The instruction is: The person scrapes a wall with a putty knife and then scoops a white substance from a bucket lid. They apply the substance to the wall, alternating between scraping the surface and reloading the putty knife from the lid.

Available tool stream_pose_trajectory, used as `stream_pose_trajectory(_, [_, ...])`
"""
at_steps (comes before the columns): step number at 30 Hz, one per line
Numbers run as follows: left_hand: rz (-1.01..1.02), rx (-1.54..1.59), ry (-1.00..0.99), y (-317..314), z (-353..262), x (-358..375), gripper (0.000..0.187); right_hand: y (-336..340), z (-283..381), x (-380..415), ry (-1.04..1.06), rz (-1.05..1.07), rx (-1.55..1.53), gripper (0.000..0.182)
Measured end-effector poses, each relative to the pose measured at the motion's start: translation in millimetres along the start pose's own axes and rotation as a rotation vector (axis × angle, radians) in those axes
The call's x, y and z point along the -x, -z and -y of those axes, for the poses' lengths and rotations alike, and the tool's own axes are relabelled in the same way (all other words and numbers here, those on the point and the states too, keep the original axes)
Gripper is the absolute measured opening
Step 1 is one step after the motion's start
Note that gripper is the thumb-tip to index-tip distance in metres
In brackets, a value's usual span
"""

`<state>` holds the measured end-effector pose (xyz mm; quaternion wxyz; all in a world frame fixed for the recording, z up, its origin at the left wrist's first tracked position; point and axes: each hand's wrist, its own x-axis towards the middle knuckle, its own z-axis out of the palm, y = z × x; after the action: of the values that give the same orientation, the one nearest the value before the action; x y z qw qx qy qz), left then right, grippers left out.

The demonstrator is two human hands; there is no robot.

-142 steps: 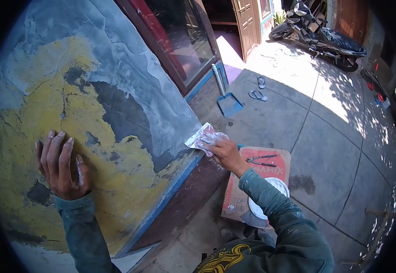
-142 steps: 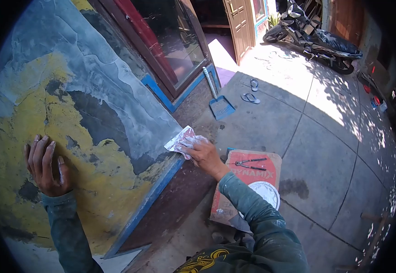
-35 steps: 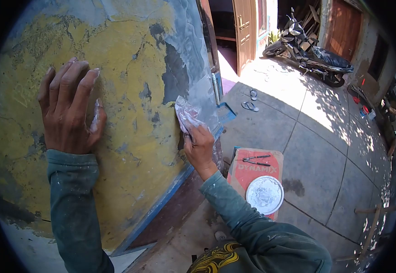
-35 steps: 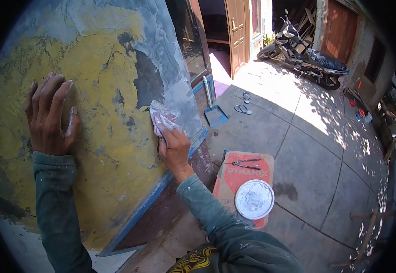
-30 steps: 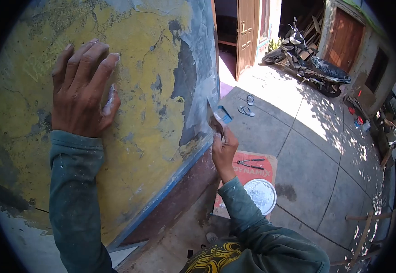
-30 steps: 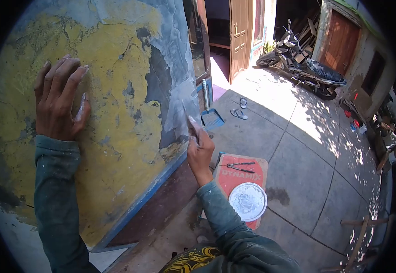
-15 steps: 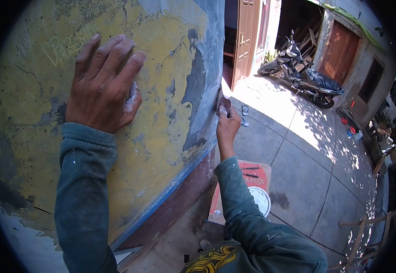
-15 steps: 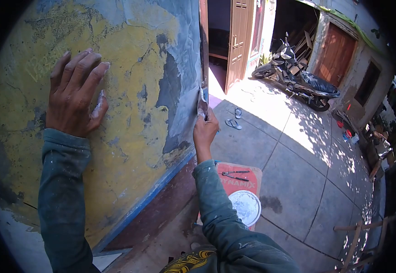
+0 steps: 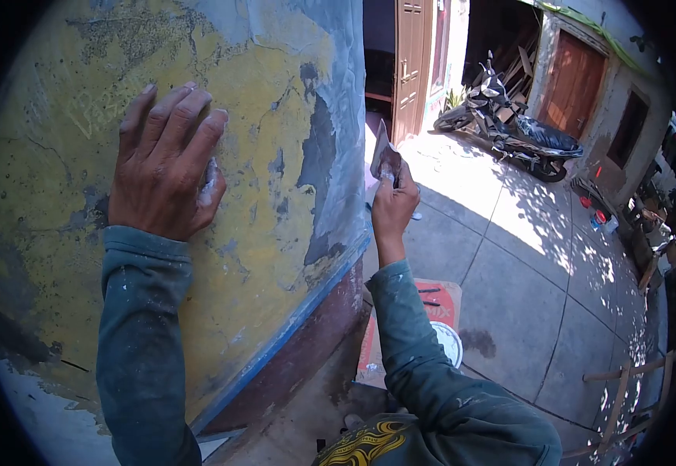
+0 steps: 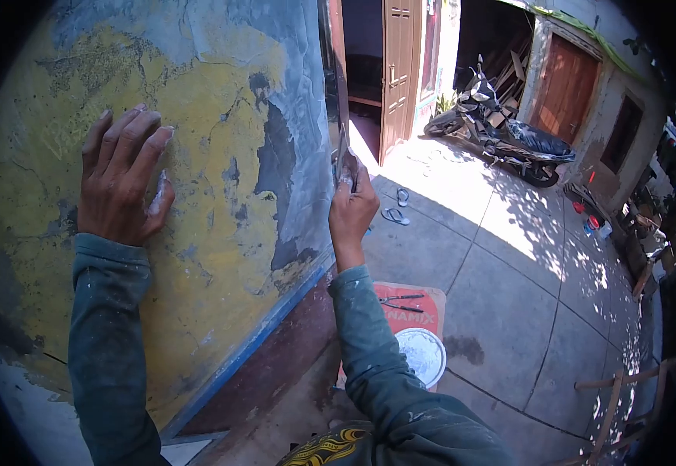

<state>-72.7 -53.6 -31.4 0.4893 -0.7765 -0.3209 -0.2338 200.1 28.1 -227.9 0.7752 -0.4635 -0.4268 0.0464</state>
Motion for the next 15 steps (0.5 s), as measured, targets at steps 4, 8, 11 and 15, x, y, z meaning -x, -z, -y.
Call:
stream_pose_trajectory(4, [0.010,0.003,0.002,1,-1,-1,0.059,-37,4,5,0.214,-0.013,0.259,0.037])
stream_pose_trajectory(8, [0.016,-0.006,0.002,2,-2,-3,0.057,-22,21,61,0.311,0.143,0.275,0.038])
stream_pose_trajectory(11, [0.011,-0.020,-0.001,2,-2,-3,0.056,-6,16,59,0.322,0.173,0.192,0.041])
stream_pose_trajectory(15, [0.021,-0.030,-0.009,3,-2,-3,0.055,-13,-2,14,0.207,-0.028,0.189,0.035])
